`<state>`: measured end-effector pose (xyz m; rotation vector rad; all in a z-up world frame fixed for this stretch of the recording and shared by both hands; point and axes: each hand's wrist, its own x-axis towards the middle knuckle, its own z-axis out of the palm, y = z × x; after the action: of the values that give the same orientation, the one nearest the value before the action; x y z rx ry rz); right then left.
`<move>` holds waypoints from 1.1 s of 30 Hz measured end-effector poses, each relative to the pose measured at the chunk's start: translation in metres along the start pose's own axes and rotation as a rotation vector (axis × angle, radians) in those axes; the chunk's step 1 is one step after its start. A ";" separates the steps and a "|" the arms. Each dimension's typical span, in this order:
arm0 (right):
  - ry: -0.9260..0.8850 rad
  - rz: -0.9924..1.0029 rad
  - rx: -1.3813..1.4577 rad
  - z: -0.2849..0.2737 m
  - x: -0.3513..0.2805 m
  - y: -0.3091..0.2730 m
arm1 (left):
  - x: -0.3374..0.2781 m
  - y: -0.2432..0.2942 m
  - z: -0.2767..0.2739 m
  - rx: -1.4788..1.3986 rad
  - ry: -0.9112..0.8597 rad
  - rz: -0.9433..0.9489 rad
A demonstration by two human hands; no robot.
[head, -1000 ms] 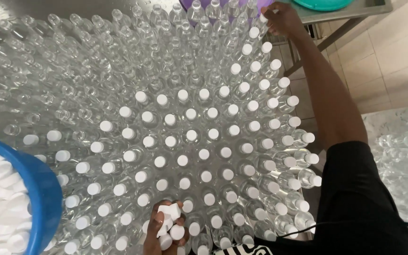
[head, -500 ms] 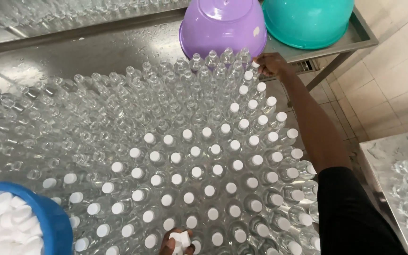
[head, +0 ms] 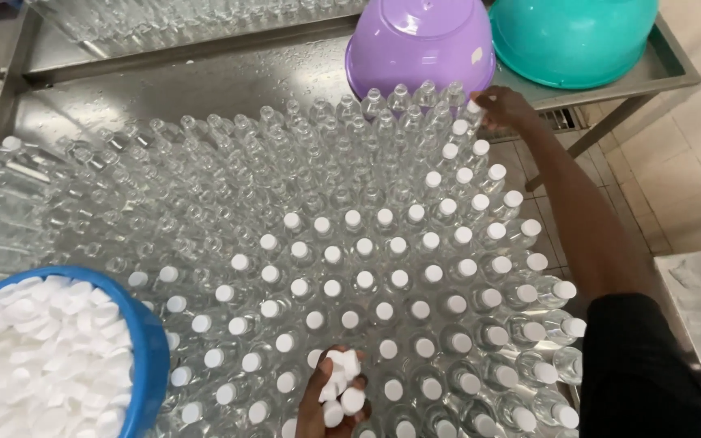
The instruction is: Manually placing plastic caps onto a large array of water bottles on a production table.
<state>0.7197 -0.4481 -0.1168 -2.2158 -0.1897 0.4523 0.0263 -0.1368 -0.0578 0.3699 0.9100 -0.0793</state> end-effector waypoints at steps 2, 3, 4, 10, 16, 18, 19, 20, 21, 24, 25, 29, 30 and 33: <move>0.246 -0.106 -0.427 0.014 -0.056 -0.050 | 0.017 0.024 0.088 -0.033 0.051 -0.001; 0.208 -0.107 -0.427 0.028 -0.093 -0.072 | 0.015 0.024 0.090 -0.052 0.083 0.001; 0.188 -0.251 -0.406 0.037 -0.123 -0.097 | 0.017 0.027 0.094 -0.084 -0.055 0.031; -0.500 -0.453 -0.253 0.133 -0.341 -0.211 | 0.012 0.034 0.120 -0.146 -0.321 0.060; -0.481 -0.715 -0.092 0.183 -0.397 -0.182 | 0.000 0.027 0.144 0.001 -0.297 0.043; -0.418 -0.773 -0.071 0.179 -0.400 -0.185 | 0.005 0.022 0.143 -0.015 -0.266 0.040; -0.452 -0.665 -0.036 0.172 -0.404 -0.191 | 0.009 0.018 0.141 -0.065 -0.291 0.026; -0.502 -0.567 0.000 0.168 -0.405 -0.199 | 0.013 0.015 0.136 -0.124 -0.309 0.028; -0.525 -0.586 0.006 0.164 -0.403 -0.196 | 0.013 0.015 0.134 -0.135 -0.297 0.054; -0.446 -0.376 -0.056 0.152 -0.386 -0.197 | 0.013 0.013 0.127 -0.176 -0.344 0.033; -0.400 -0.272 -0.060 0.145 -0.376 -0.202 | 0.012 0.013 0.126 -0.180 -0.340 0.027; -0.145 -0.026 -0.076 0.109 -0.337 -0.240 | 0.008 0.018 0.126 -0.165 -0.288 0.018; -0.152 -0.032 -0.076 0.099 -0.308 -0.209 | 0.008 0.019 0.126 -0.168 -0.285 0.026; -0.032 -0.250 0.120 0.076 -0.209 -0.117 | 0.006 0.020 0.122 -0.171 -0.255 0.030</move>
<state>0.4998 -0.3793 -0.0162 -2.0347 -0.4397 0.3518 0.1271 -0.1599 0.0109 0.2079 0.6529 -0.0200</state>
